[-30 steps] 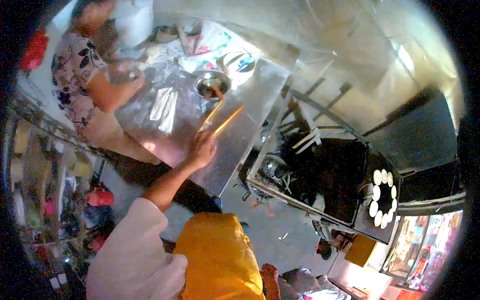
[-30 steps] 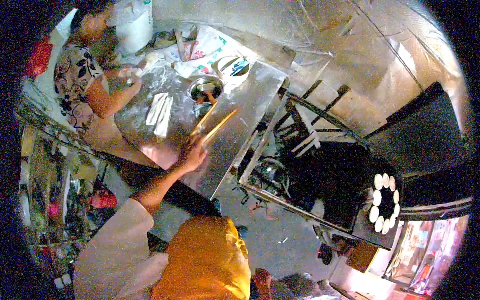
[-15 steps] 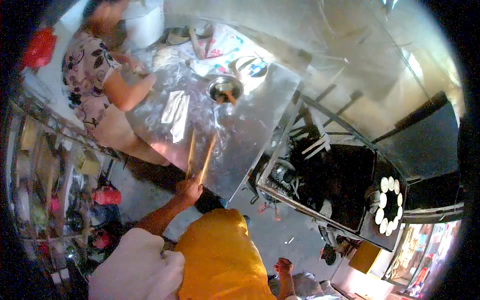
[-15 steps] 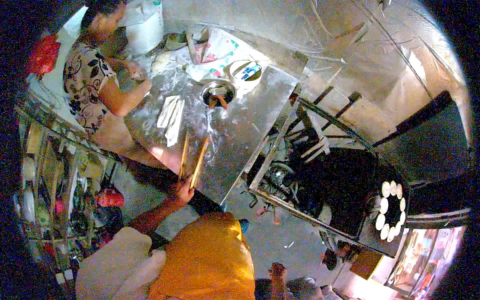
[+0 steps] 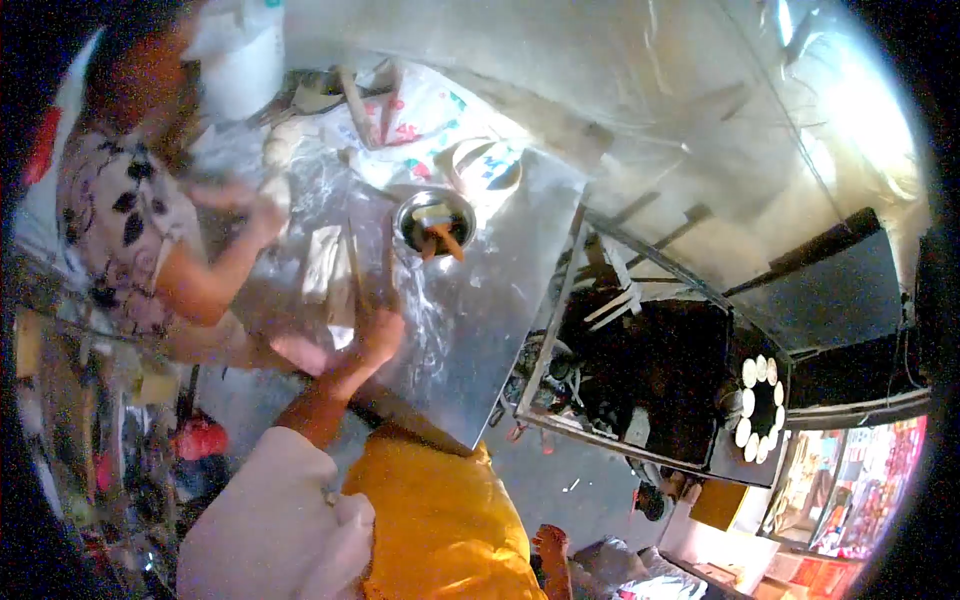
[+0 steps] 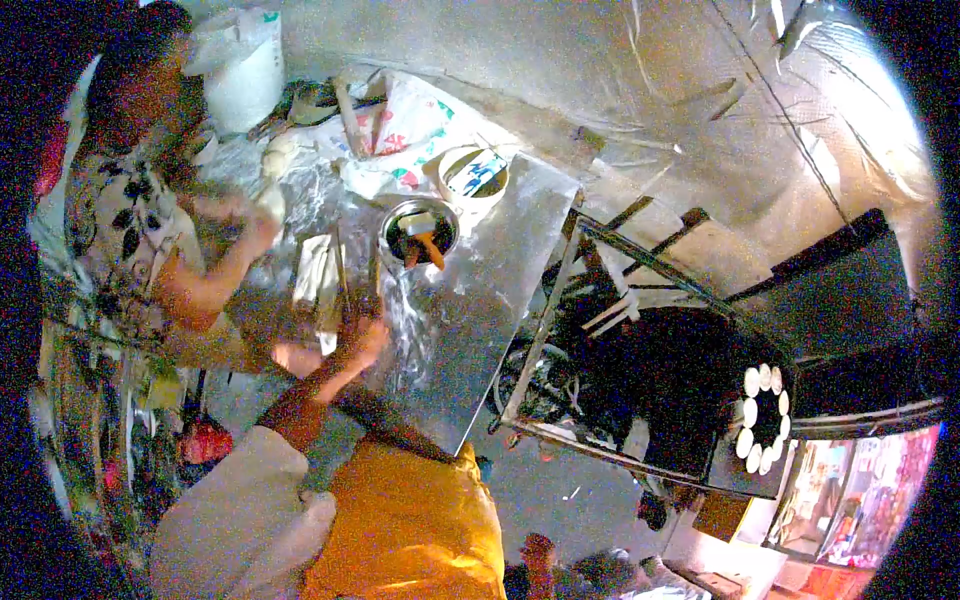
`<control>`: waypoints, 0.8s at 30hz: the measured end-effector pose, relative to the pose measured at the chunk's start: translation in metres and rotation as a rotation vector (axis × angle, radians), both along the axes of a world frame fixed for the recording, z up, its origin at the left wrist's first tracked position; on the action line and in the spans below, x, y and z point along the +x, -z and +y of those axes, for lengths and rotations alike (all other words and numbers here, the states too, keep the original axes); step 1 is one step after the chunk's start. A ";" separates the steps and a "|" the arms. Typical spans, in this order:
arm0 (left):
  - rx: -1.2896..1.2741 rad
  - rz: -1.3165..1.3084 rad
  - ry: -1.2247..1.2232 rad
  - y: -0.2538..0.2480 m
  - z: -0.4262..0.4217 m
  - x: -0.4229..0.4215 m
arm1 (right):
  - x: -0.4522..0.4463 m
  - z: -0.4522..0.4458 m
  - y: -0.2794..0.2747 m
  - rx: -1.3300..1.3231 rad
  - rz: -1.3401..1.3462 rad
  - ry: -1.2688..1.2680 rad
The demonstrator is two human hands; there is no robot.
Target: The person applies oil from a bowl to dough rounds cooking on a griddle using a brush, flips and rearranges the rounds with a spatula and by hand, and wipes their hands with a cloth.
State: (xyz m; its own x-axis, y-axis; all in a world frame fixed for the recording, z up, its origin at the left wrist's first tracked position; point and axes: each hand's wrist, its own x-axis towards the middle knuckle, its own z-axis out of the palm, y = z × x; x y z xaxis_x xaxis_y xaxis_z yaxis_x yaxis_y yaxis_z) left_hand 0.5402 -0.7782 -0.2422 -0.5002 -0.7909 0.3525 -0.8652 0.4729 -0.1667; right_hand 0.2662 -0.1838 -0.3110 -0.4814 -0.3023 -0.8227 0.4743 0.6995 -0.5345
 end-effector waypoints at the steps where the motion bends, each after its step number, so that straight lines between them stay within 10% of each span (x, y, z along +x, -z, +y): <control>1: 0.230 0.037 -0.100 0.005 -0.017 0.003 | 0.006 -0.002 0.015 -0.164 -0.104 0.137; 4: 0.594 -0.064 -0.179 -0.010 -0.064 0.014 | 0.015 -0.015 0.024 -0.118 -0.224 0.373; 7: 0.129 0.244 0.004 -0.016 -0.078 0.002 | 0.007 -0.001 0.059 -0.377 -0.437 0.117; 11: 1.235 1.142 -0.118 0.030 -0.086 -0.017 | 0.041 0.003 0.083 -0.026 0.420 -0.530; 13: 1.629 1.453 -0.347 -0.022 -0.075 -0.035 | 0.065 -0.045 0.018 -0.143 -0.076 0.346; 14: 1.696 1.649 -0.346 -0.006 -0.081 -0.038 | 0.068 -0.039 0.029 -0.124 -0.075 0.352; 16: 1.709 1.894 -0.320 0.010 -0.092 -0.042 | 0.070 0.002 0.083 0.159 1.055 -1.190; 20: 1.702 1.835 -0.323 0.016 -0.123 -0.041 | 0.063 -0.012 0.053 0.081 0.348 -0.354; 24: 1.793 1.782 -0.238 0.013 -0.138 -0.042 | 0.058 -0.027 0.032 0.084 0.296 -0.297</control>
State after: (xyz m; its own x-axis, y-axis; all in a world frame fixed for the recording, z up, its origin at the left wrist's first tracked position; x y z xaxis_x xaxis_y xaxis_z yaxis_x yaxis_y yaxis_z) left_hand 0.4981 -0.9167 -0.2551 -0.5329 -0.6367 -0.5573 0.2421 -0.7459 0.6205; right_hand 0.3239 -0.2104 -0.3434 -0.6025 -0.4016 -0.6898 0.0800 0.8295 -0.5528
